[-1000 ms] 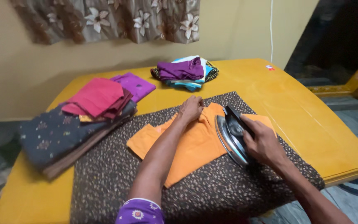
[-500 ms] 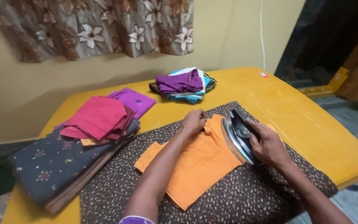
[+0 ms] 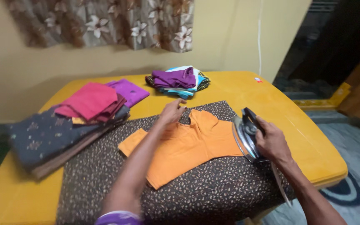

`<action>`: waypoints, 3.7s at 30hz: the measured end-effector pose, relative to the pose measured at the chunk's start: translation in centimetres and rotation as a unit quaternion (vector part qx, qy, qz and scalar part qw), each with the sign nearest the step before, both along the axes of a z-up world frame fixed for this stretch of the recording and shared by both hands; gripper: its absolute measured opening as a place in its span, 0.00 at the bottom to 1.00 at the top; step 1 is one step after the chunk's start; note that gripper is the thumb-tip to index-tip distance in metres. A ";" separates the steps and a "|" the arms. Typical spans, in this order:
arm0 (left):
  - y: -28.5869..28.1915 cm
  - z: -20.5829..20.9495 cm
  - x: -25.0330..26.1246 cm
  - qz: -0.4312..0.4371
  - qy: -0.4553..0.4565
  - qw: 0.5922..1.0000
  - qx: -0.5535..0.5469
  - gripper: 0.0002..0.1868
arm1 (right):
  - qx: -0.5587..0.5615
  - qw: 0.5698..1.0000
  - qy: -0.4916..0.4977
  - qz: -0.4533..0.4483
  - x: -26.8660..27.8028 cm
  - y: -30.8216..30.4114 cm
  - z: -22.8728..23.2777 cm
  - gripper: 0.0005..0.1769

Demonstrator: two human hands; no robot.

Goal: The person irons a light-colored garment, then a purple garment, and finally an orange garment on a yellow table. Each item is smoothed, ironed, and folded before being placed in a stack.

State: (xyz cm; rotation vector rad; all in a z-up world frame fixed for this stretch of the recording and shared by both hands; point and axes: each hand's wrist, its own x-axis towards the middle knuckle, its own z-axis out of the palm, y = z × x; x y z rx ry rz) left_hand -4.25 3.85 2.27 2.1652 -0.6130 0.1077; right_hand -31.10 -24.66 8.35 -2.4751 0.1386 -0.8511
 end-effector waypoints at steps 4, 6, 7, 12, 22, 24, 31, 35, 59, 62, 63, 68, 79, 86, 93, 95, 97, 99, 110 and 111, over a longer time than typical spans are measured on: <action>6.1 2.3 -7.8 -0.046 -0.126 0.976 0.174 0.18 | 0.002 0.999 0.013 0.041 -0.5 -0.2 0.9 0.28; 7.6 2.0 -13.6 -0.073 -0.132 0.976 0.155 0.21 | 0.029 0.994 -0.020 0.103 -1.0 1.1 0.8 0.28; 7.4 1.9 -16.2 -0.095 -0.157 0.962 0.200 0.24 | 0.044 0.990 -0.035 0.132 -1.1 2.1 0.7 0.27; 6.3 2.2 -24.5 -0.116 -0.018 0.943 0.311 0.31 | 0.036 0.983 0.019 0.182 0.9 7.0 0.4 0.29; 6.3 0.4 -25.7 -0.050 -0.059 0.962 0.261 0.33 | -0.056 0.985 0.040 0.159 8.1 7.8 -1.0 0.29; 6.5 0.3 -25.3 -0.044 -0.071 0.962 0.259 0.32 | -0.056 0.984 0.001 0.171 10.2 7.9 -1.0 0.29; 7.9 0.7 -28.3 0.000 -0.109 0.975 0.193 0.25 | 0.007 0.961 0.011 0.275 7.6 5.3 -0.9 0.29; 9.6 0.8 -30.6 0.027 -0.136 0.983 0.122 0.20 | 0.041 0.931 0.120 0.341 2.7 2.6 -0.3 0.29; 9.3 0.9 -32.3 0.135 -0.255 0.956 0.042 0.09 | 0.018 0.857 0.100 0.505 7.4 15.7 0.5 0.24; 9.3 1.0 -32.4 0.140 -0.239 0.960 0.032 0.08 | 0.019 0.872 0.106 0.478 5.5 14.4 0.8 0.24; 9.4 1.0 -32.4 0.137 -0.236 0.962 0.026 0.08 | 0.027 0.869 0.132 0.476 5.0 13.7 1.0 0.24; 9.7 0.6 -32.1 0.164 -0.274 0.948 0.007 0.09 | 0.042 0.873 0.178 0.453 3.0 10.4 1.8 0.24; 9.8 -1.7 -30.5 0.127 -0.207 0.966 0.083 0.08 | 0.036 0.896 0.012 0.442 6.3 17.5 -0.5 0.25; 10.1 1.4 -27.9 0.089 -0.041 0.977 0.191 0.16 | 0.081 0.927 0.081 0.358 6.7 17.7 -0.1 0.24; 9.1 3.2 -24.6 0.047 -0.046 0.958 0.281 0.37 | 0.041 0.958 0.091 0.269 -0.3 13.4 1.0 0.26; 8.2 2.9 -24.1 0.030 -0.045 0.965 0.256 0.42 | 0.045 0.969 0.110 0.217 -1.2 13.0 1.2 0.26; 7.1 2.6 -23.7 0.020 0.010 0.946 0.325 0.43 | 0.039 0.971 0.114 0.208 -1.2 13.0 1.4 0.26; 6.4 2.2 -23.4 0.019 0.036 0.931 0.364 0.44 | 0.038 0.971 0.108 0.210 -0.4 13.0 1.7 0.26; 6.1 0.1 -23.9 0.065 0.004 0.935 0.348 0.42 | 0.006 0.968 -0.006 0.251 6.9 14.5 0.1 0.23; 6.1 0.1 -23.9 0.066 0.006 0.936 0.345 0.42 | 0.018 0.967 0.006 0.255 7.1 14.1 0.1 0.23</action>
